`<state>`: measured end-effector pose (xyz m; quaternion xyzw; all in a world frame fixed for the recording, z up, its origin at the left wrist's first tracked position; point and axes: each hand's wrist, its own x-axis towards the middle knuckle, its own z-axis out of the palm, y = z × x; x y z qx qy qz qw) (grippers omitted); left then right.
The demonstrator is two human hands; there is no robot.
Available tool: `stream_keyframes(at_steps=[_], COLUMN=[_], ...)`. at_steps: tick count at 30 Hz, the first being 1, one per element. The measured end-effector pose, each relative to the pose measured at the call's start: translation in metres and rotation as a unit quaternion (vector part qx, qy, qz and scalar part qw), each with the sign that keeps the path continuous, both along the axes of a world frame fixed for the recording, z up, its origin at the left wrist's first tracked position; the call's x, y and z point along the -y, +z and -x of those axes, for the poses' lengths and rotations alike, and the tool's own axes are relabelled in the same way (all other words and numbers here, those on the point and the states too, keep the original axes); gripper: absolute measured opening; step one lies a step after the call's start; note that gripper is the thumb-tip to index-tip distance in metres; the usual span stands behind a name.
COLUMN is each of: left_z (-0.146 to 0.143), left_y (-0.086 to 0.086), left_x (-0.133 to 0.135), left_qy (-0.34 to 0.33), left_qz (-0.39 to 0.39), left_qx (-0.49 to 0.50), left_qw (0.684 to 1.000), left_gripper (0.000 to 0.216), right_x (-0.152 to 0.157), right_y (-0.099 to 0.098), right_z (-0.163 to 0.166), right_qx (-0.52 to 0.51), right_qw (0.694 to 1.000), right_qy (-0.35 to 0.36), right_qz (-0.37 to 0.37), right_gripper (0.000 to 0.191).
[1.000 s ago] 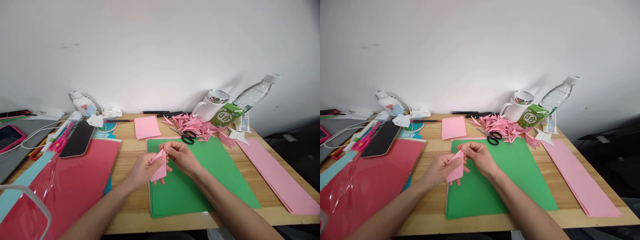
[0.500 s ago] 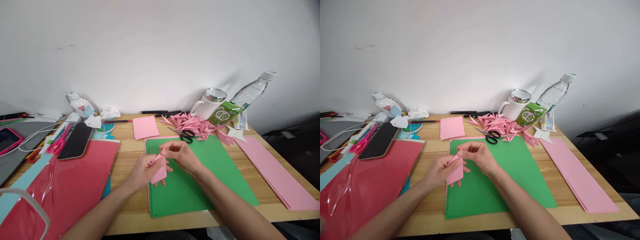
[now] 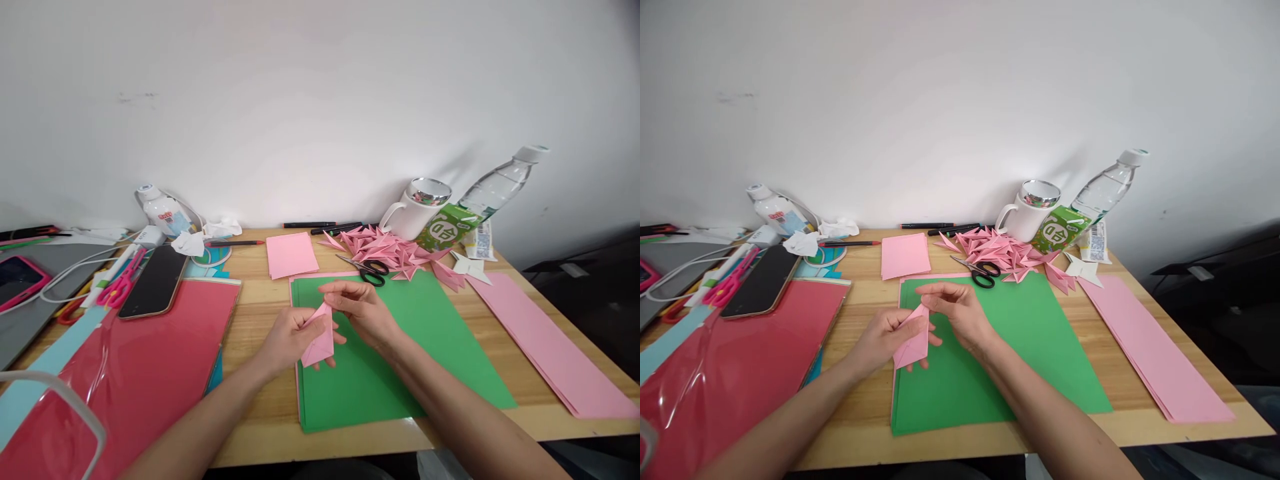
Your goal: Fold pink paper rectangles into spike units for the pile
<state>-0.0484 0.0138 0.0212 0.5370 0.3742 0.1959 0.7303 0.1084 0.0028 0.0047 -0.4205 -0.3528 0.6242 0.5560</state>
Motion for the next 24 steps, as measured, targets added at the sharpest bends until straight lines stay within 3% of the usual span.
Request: stream_keyframes(at_steps=[5,8,14,21,24], left_z=[-0.0006,-0.0013,-0.0003,-0.0031,-0.0036], left_y=[0.0001,0.0007,-0.0023,-0.0009,-0.0001], left_x=[-0.0017,-0.0011,-0.0023,-0.0018,-0.0003], left_qy=[0.017,0.036,0.01,0.053,0.041], left_qz=[0.009,-0.003,-0.003,-0.014,-0.018], left_qx=[0.006,-0.003,-0.02,-0.024,-0.023], left_qw=[1.0,0.999,1.0,0.998,0.999], left_gripper=[0.042,0.042,0.043,0.049,0.047], right_x=[-0.0023,-0.0031,-0.0014,-0.0015,-0.0003], right_y=[0.0028,0.0056,0.0079,0.0038,0.0025], right_z=[-0.0019,-0.0021,0.0012,0.0044,0.0051], right_qx=[0.027,0.032,0.086,0.099,0.108], right_qw=[0.999,0.998,0.996,0.993,0.991], right_qy=[0.004,0.039,0.029,0.066,0.06], right_qz=[0.017,0.027,-0.02,-0.018,-0.041], right_gripper=[0.034,0.03,0.033,0.033,0.033])
